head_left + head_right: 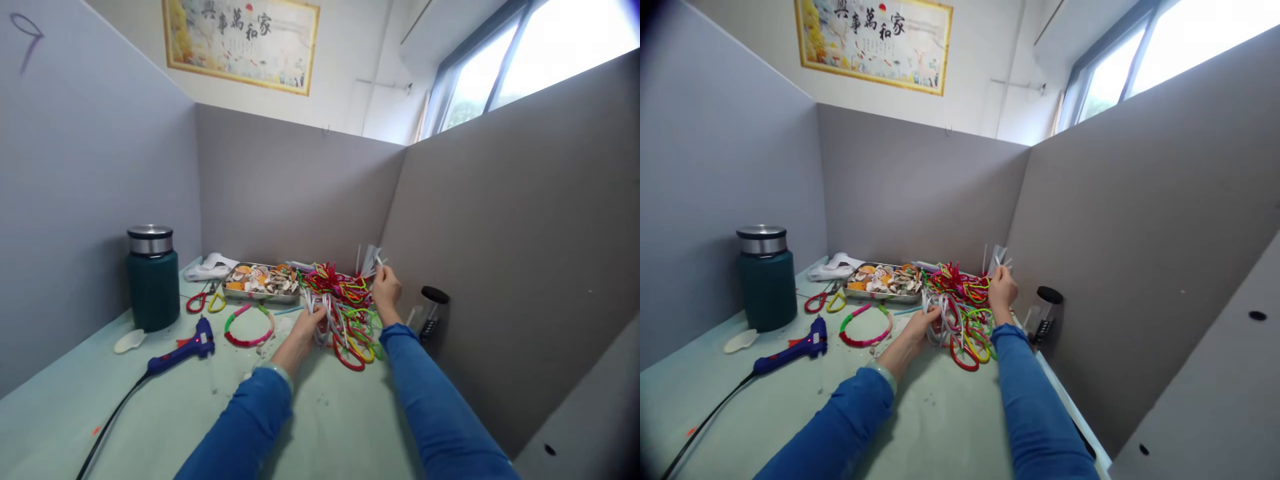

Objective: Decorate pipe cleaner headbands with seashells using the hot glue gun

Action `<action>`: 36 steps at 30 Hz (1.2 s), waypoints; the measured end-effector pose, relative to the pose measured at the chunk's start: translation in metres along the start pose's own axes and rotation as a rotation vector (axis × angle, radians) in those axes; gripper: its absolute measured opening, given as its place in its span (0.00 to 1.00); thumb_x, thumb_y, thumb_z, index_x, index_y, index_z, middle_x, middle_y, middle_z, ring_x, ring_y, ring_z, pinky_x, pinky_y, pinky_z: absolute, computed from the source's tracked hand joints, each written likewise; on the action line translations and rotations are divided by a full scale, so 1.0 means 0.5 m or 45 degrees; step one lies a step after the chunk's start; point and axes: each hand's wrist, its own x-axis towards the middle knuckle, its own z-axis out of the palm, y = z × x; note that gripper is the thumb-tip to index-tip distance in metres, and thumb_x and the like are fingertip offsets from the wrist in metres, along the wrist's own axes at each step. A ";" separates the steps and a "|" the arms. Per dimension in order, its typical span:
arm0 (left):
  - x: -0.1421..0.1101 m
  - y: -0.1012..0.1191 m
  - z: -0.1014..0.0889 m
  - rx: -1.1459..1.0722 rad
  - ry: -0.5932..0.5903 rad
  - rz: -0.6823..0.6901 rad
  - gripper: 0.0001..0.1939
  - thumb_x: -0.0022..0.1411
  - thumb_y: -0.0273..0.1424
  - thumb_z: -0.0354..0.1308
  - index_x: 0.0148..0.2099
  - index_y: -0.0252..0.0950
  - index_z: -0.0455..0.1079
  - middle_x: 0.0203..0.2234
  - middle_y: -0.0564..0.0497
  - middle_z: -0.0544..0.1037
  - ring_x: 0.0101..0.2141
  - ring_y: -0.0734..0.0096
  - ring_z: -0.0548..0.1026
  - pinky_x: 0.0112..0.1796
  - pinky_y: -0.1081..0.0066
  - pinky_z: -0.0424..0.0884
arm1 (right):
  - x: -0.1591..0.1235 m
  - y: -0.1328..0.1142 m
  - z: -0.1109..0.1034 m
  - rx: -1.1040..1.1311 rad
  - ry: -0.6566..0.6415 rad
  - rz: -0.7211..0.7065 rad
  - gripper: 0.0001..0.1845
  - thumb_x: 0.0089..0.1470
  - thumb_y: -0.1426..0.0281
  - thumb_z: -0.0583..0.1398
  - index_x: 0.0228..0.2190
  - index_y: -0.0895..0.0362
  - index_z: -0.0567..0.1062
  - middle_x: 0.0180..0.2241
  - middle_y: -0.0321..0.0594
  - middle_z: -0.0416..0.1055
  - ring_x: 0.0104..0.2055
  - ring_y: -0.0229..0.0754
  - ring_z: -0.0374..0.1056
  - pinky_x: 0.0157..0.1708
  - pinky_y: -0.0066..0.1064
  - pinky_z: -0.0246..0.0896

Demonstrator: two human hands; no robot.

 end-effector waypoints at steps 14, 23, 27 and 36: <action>-0.070 0.026 -0.023 -0.218 -0.049 -0.006 0.14 0.46 0.26 0.67 0.38 0.31 0.74 0.23 0.50 0.75 0.22 0.74 0.72 0.25 0.74 0.66 | -0.202 -0.095 -0.086 0.566 -0.191 -0.046 0.22 0.57 0.55 0.51 0.32 0.59 0.75 0.25 0.38 0.71 0.27 0.40 0.63 0.31 0.29 0.56; -0.057 0.010 -0.032 -0.189 -0.089 0.106 0.19 0.35 0.31 0.73 0.31 0.30 0.74 0.22 0.50 0.76 0.22 0.74 0.71 0.28 0.73 0.65 | -0.284 -0.107 -0.080 0.693 -0.908 -0.175 0.10 0.50 0.62 0.60 0.30 0.57 0.72 0.27 0.36 0.71 0.29 0.41 0.64 0.30 0.29 0.57; -0.059 0.011 -0.034 -0.162 -0.041 0.110 0.18 0.34 0.31 0.73 0.30 0.30 0.73 0.20 0.51 0.74 0.22 0.74 0.71 0.28 0.73 0.64 | -0.285 -0.101 -0.072 0.712 -0.900 -0.137 0.12 0.54 0.61 0.57 0.29 0.57 0.71 0.26 0.36 0.69 0.29 0.41 0.63 0.31 0.30 0.56; -0.060 0.011 -0.037 -0.159 -0.020 0.071 0.19 0.37 0.31 0.72 0.34 0.29 0.74 0.23 0.49 0.76 0.22 0.72 0.72 0.28 0.71 0.66 | -0.280 -0.087 -0.069 0.945 -1.040 0.020 0.18 0.51 0.55 0.59 0.29 0.58 0.73 0.24 0.35 0.68 0.27 0.39 0.63 0.29 0.28 0.58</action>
